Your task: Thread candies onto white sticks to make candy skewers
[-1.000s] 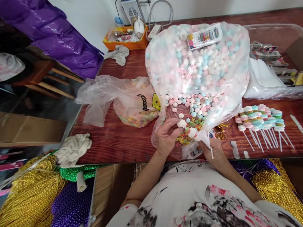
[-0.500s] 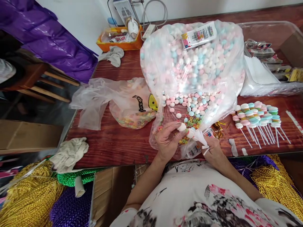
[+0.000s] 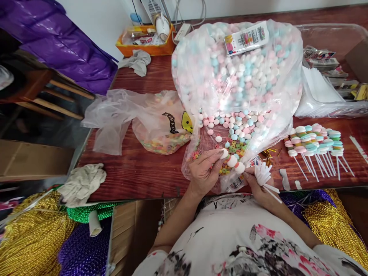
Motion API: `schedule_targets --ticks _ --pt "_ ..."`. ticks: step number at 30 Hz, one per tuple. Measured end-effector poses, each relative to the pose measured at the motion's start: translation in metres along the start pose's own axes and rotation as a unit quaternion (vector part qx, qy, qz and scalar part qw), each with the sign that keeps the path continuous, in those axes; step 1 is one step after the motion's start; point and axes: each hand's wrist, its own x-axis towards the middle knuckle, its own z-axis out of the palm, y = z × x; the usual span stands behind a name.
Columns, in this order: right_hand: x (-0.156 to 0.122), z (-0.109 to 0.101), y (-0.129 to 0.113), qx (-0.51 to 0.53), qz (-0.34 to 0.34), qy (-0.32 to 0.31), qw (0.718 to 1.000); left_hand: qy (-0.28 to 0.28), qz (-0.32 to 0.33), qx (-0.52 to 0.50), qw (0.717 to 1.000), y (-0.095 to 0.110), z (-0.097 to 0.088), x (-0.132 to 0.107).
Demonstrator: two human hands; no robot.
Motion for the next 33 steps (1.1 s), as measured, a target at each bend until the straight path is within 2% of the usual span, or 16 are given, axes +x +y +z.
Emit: schedule_targets --ticks 3,6,9,12,16,18,22,24,26,31,33 --pt "0.001 0.002 0.0 -0.027 -0.06 -0.002 0.998 -0.014 0.027 0.0 1.0 -0.001 -0.001 0.001" --pt "0.001 0.005 0.003 -0.036 -0.077 0.023 0.996 -0.033 0.033 -0.01 0.999 -0.001 -0.002 0.002" --pt "0.0 0.008 0.003 -0.033 -0.069 0.045 0.996 -0.003 -0.005 -0.05 0.999 0.002 0.001 0.001" --pt "0.001 0.015 -0.006 -0.018 -0.04 0.012 0.999 0.028 -0.013 -0.055 0.998 0.003 0.006 -0.002" --pt "0.008 0.022 -0.021 0.009 -0.016 -0.007 1.0 -0.016 0.022 0.005 1.0 -0.003 0.003 -0.008" --pt "0.014 0.02 -0.024 -0.005 -0.033 0.001 0.999 -0.032 -0.015 -0.006 0.999 -0.007 -0.001 -0.008" --pt "0.018 0.011 -0.016 -0.056 -0.086 0.005 0.995 -0.026 -0.172 -0.137 0.975 -0.006 -0.007 0.003" --pt "0.017 0.008 -0.012 -0.066 -0.108 -0.02 0.992 -0.057 -0.199 -0.141 0.968 -0.003 -0.004 0.008" --pt "0.016 0.009 -0.009 -0.069 -0.118 -0.03 0.99 -0.073 -0.18 -0.112 0.975 0.0 0.002 0.008" --pt "0.019 0.013 -0.01 -0.055 -0.1 0.05 0.992 -0.027 -0.135 -0.09 0.986 0.004 0.019 -0.01" --pt "0.019 0.015 -0.009 -0.045 -0.101 0.038 0.993 -0.016 -0.141 -0.105 0.984 0.005 0.021 -0.015"
